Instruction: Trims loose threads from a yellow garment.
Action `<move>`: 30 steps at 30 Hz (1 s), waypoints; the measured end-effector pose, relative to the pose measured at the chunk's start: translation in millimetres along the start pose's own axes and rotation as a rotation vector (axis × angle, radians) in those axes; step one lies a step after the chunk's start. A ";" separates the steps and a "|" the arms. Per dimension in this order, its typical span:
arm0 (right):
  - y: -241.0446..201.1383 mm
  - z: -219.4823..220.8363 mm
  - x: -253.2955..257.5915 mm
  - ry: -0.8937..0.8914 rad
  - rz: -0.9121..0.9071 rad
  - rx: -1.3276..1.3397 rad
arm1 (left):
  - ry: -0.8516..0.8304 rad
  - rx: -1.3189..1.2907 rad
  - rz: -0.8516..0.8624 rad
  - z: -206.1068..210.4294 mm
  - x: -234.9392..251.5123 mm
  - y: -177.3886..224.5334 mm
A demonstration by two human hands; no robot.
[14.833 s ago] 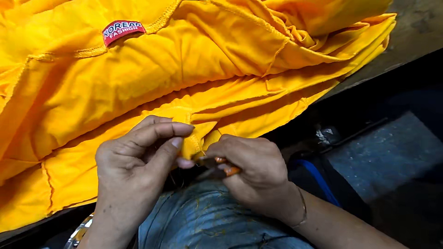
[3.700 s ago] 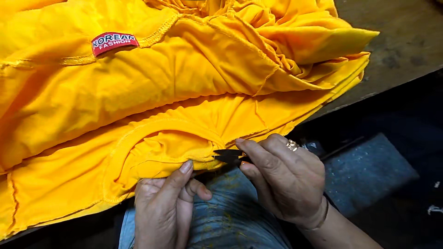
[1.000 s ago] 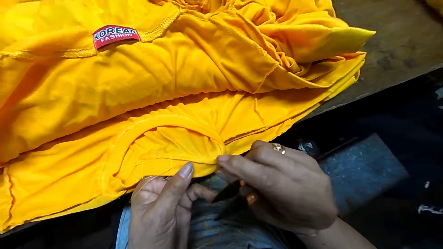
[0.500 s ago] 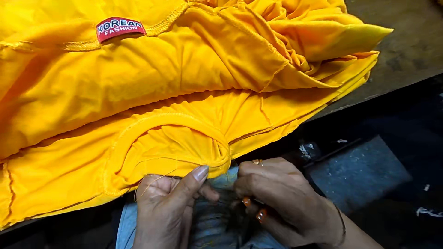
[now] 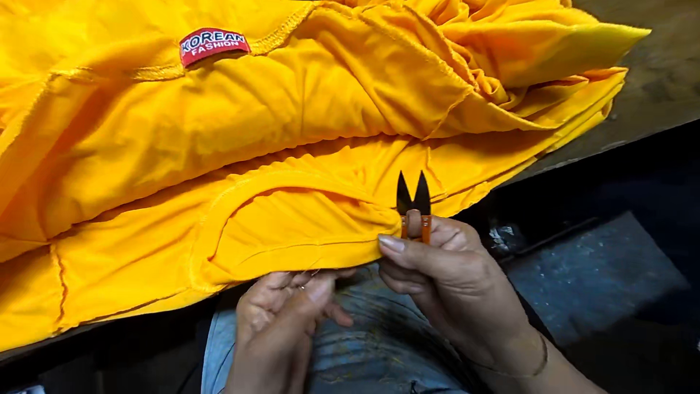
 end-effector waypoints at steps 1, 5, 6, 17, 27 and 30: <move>0.3 0.3 -1.2 -0.020 0.005 -0.012 | 0.057 -0.094 -0.019 -7.3 -2.6 -1.5; 1.0 -4.1 -9.1 -0.049 0.002 -0.267 | 0.250 -0.231 -0.069 -24.4 -9.0 -4.8; -3.0 -5.6 -11.6 -0.029 -0.028 -0.426 | 0.267 -0.216 -0.074 -25.8 -9.3 -5.0; -35.2 55.3 -35.5 -0.024 -0.501 -1.742 | 0.286 -0.238 -0.063 -29.1 -12.0 -6.9; -24.8 61.8 -31.4 -0.067 -0.537 -1.715 | 0.282 -0.270 -0.045 -30.1 -11.9 -6.2; -23.8 62.1 -31.7 -0.080 -0.543 -1.697 | 0.269 -0.291 -0.055 -29.6 -11.8 -7.9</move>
Point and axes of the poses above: each hand's wrist, its own x-axis towards the middle knuckle, its own z-axis out of the palm, y = z × x, the point moved 10 cm from there along x, towards the middle knuckle, and after that the axes turned 12 degrees about -y, right-handed, at the moved point
